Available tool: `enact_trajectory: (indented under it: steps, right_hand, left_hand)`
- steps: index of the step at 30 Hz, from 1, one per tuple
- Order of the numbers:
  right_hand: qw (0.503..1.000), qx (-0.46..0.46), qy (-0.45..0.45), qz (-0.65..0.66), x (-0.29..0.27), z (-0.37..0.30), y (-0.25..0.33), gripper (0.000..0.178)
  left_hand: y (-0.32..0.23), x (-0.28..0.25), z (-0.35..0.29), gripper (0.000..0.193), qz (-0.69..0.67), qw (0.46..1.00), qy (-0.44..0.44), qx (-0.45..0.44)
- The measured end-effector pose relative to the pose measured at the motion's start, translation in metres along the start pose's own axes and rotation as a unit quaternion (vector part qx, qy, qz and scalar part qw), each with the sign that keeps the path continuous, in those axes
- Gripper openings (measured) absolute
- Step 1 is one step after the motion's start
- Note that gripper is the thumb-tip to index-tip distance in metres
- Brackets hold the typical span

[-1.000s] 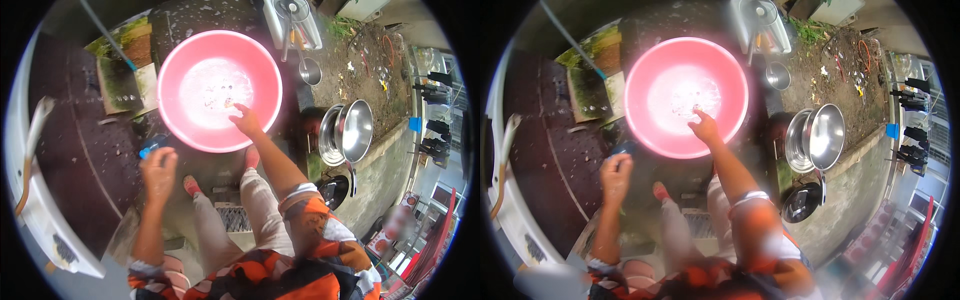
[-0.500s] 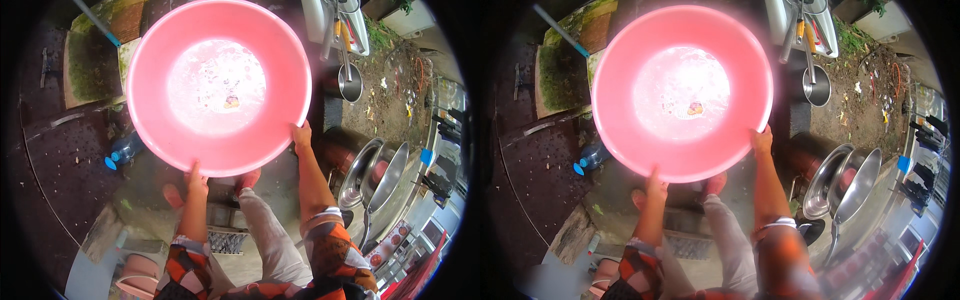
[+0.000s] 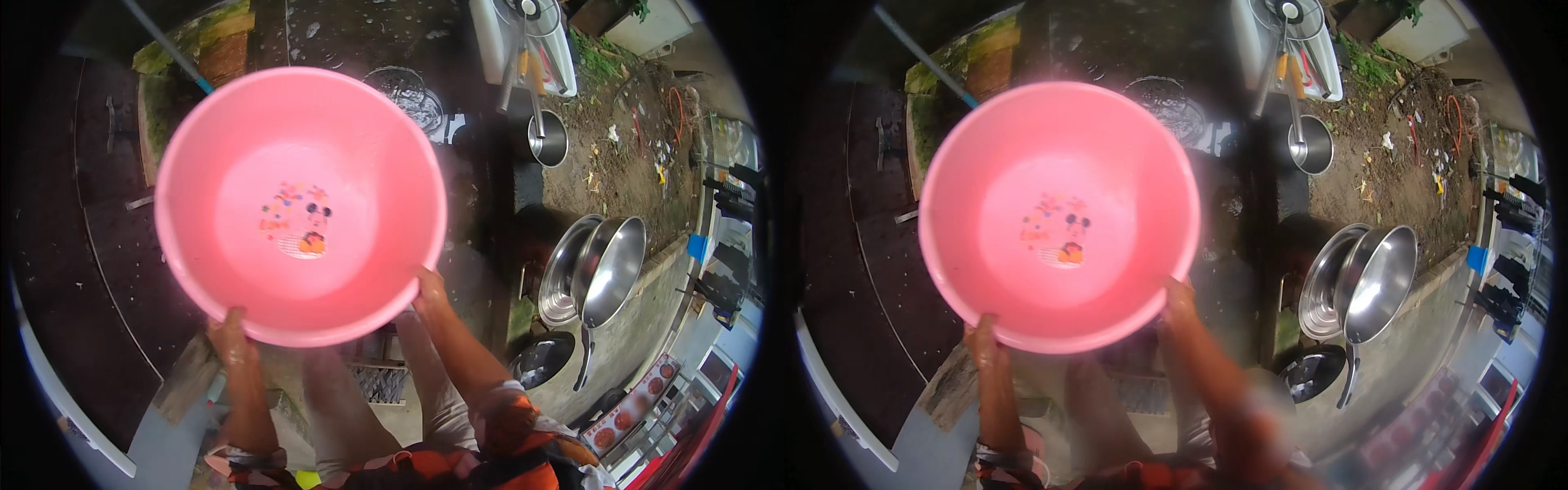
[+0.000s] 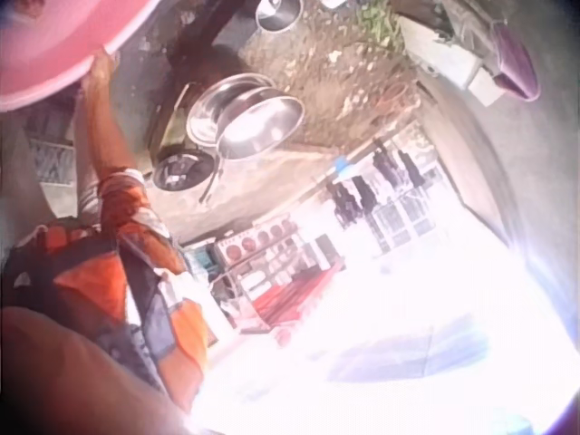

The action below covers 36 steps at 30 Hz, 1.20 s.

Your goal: The person washes a ladle and a frying pan in a pink basin filled with soapy water using a steel wool scrubber. They rinse the items under a running tap and place them aside.

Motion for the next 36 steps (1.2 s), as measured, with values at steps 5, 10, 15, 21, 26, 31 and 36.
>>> enact_trajectory:
  steps: [5, 10, 15, 21, 26, 31, 36]
  right_hand:
    - [0.995, -0.060, 0.078, 0.014, 0.099, 0.058, 0.056, 0.040]
    - [0.988, -0.073, 0.132, 0.042, 0.071, 0.080, 0.102, 0.035]
    - [0.992, -0.094, 0.076, 0.031, 0.052, 0.016, 0.096, 0.041]
    - [0.983, -0.113, 0.138, 0.046, 0.124, 0.015, 0.104, 0.034]
    - [0.968, -0.217, 0.124, 0.001, 0.173, 0.000, 0.205, 0.033]
    - [0.942, -0.328, 0.069, -0.008, 0.081, -0.042, 0.273, 0.056]
    - [0.929, -0.345, -0.108, -0.081, 0.004, -0.139, 0.250, 0.061]
  left_hand:
    - [-0.066, 0.091, 0.036, 0.048, -0.033, 0.990, 0.111, 0.077]
    - [-0.042, 0.134, 0.025, 0.047, -0.073, 0.984, 0.156, 0.050]
    - [-0.028, 0.080, -0.008, 0.051, -0.069, 0.990, 0.120, 0.041]
    - [-0.082, 0.072, 0.019, 0.049, -0.117, 0.979, 0.147, 0.086]
    - [-0.084, 0.159, 0.072, 0.053, -0.205, 0.947, 0.246, 0.030]
    - [0.011, 0.211, 0.045, 0.062, -0.245, 0.928, 0.270, -0.082]
    - [0.091, 0.154, -0.023, 0.067, -0.307, 0.904, 0.210, -0.210]
Point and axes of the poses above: each hand's wrist, its own z-axis towards the middle knuckle, its own x-axis out of the palm, y = z × x, the point moved 10 cm from there along z, towards the middle knuckle, and after that the axes turned 10 degrees about -z, right-handed, at the moved point
